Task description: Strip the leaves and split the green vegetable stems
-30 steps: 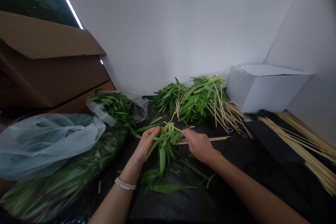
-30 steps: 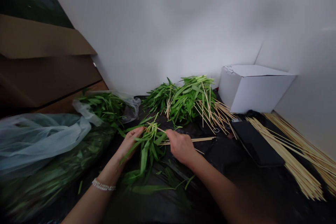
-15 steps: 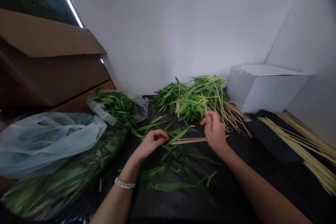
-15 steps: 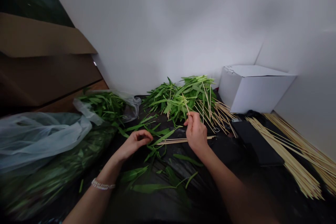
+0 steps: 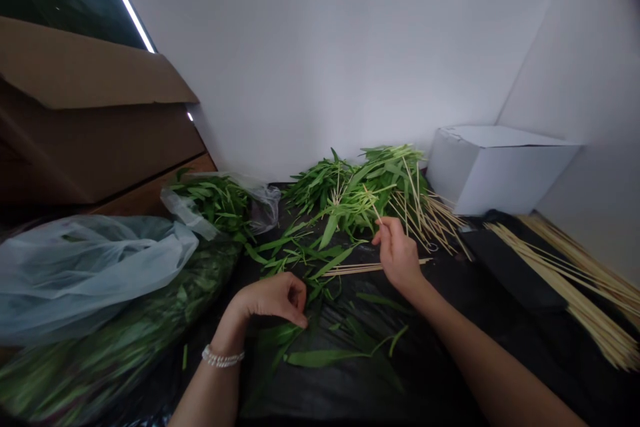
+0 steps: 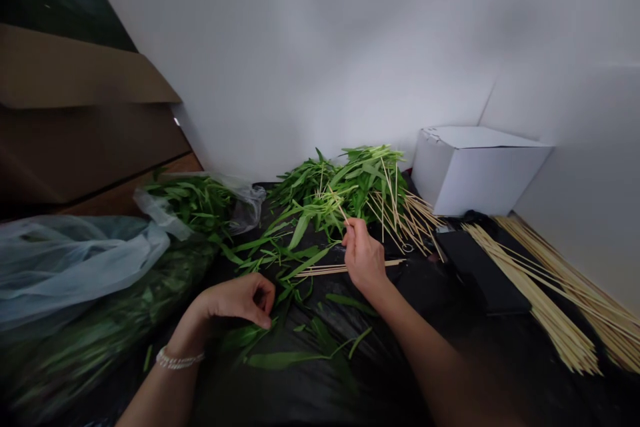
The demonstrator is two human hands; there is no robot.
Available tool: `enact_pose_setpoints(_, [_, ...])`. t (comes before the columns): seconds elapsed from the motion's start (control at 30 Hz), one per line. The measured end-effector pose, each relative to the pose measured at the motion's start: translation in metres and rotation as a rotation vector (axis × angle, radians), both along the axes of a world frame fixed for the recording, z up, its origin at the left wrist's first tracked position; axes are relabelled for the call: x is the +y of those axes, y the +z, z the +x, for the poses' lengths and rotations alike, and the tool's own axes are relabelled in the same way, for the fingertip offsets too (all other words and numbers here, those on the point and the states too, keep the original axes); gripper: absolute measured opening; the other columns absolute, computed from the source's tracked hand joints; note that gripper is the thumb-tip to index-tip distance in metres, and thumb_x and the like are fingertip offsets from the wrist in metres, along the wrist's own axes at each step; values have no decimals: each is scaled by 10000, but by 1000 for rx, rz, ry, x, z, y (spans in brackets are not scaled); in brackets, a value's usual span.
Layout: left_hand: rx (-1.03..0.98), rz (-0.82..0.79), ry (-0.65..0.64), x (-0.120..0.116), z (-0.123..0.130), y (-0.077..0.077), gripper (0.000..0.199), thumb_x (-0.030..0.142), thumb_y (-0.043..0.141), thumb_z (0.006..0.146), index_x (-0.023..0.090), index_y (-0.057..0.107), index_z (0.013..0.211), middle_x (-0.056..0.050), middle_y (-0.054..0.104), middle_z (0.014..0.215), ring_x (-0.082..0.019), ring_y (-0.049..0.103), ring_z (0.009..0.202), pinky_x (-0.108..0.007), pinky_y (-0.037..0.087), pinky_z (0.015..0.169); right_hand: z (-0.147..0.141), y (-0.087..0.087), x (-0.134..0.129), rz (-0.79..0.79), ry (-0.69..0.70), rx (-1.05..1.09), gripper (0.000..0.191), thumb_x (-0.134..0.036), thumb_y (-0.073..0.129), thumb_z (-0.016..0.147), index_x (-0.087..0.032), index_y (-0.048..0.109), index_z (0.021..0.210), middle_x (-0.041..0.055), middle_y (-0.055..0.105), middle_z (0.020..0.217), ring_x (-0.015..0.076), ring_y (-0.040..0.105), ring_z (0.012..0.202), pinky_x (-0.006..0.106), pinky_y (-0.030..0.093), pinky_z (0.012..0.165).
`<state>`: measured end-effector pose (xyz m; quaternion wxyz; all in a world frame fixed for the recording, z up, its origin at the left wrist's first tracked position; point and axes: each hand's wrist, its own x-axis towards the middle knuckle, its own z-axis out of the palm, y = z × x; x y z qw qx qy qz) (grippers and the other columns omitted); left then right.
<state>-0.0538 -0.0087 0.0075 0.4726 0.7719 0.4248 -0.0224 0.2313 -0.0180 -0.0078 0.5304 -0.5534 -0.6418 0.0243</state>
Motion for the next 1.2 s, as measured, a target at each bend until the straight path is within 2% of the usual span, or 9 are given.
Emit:
enact_pose_setpoints(0.23, [-44, -45, -98, -10, 12, -2, 171, 305, 754, 624, 157, 693, 686, 26, 622, 591, -109, 538, 564, -188, 375, 515, 1, -2, 1, -13, 13, -10, 209, -293, 332, 979, -210, 508, 1054, -19, 646, 688, 159, 630, 624, 260, 415, 656])
enact_pose_setpoints(0.33, [-153, -104, -52, -13, 17, 1, 188, 325, 738, 663, 150, 684, 705, 24, 610, 578, -100, 520, 541, -188, 374, 512, 1, -2, 1, -17, 15, -13, 207, -293, 337, 979, -208, 509, 1057, -22, 646, 685, 156, 627, 614, 258, 413, 646])
enact_pose_setpoints(0.43, [-374, -5, 148, -7, 19, 2, 232, 371, 715, 717, 145, 671, 747, 6, 629, 617, -96, 511, 552, -195, 385, 539, 0, -2, 0, -14, 23, -19, 207, -290, 337, 977, -206, 511, 1051, -20, 644, 682, 155, 627, 616, 257, 419, 650])
enact_pose_setpoints(0.57, [-556, 320, 543, 15, 15, -10, 314, 443, 641, 772, 142, 688, 848, -66, 709, 793, -142, 585, 641, -241, 443, 614, -3, -3, -1, -16, 49, -44, 225, -286, 321, 982, -199, 513, 1062, -11, 648, 689, 154, 638, 628, 253, 429, 653])
enact_pose_setpoints(0.67, [-503, 581, 800, 31, 3, -25, 372, 461, 593, 780, 152, 691, 961, -86, 727, 884, -192, 635, 718, -291, 476, 683, -6, -6, -2, -14, 45, -104, 239, -287, 310, 983, -194, 515, 1064, -7, 649, 687, 161, 644, 629, 254, 429, 638])
enact_pose_setpoints(0.77, [-331, 830, 922, 40, -13, -33, 341, 428, 570, 784, 183, 702, 981, -69, 730, 910, -218, 649, 810, -314, 470, 770, -8, -9, -2, 12, 42, -163, 255, -288, 303, 984, -184, 519, 1070, 7, 660, 714, 165, 652, 640, 255, 432, 636])
enact_pose_setpoints(0.83, [-243, 888, 958, 42, -21, -34, 328, 410, 557, 783, 190, 707, 976, -65, 730, 912, -222, 648, 827, -316, 463, 786, -9, -11, -2, 30, 40, -194, 262, -285, 301, 985, -177, 523, 1072, 14, 665, 720, 165, 654, 638, 253, 432, 627])
enact_pose_setpoints(0.97, [-206, 817, 989, 45, -31, -36, 332, 392, 531, 780, 176, 708, 959, -74, 733, 893, -212, 649, 814, -298, 462, 757, -11, -15, -3, 58, 30, -265, 281, -283, 288, 992, -168, 534, 1065, 21, 670, 703, 164, 653, 618, 245, 420, 597])
enact_pose_setpoints(1.2, [-99, 742, 839, 45, -27, -45, 294, 480, 674, 648, 187, 693, 639, -26, 666, 624, -176, 583, 610, -258, 388, 592, -12, -20, -2, 127, 41, -360, 294, -268, 283, 1000, -163, 554, 1044, 14, 661, 684, 147, 646, 591, 234, 400, 566])
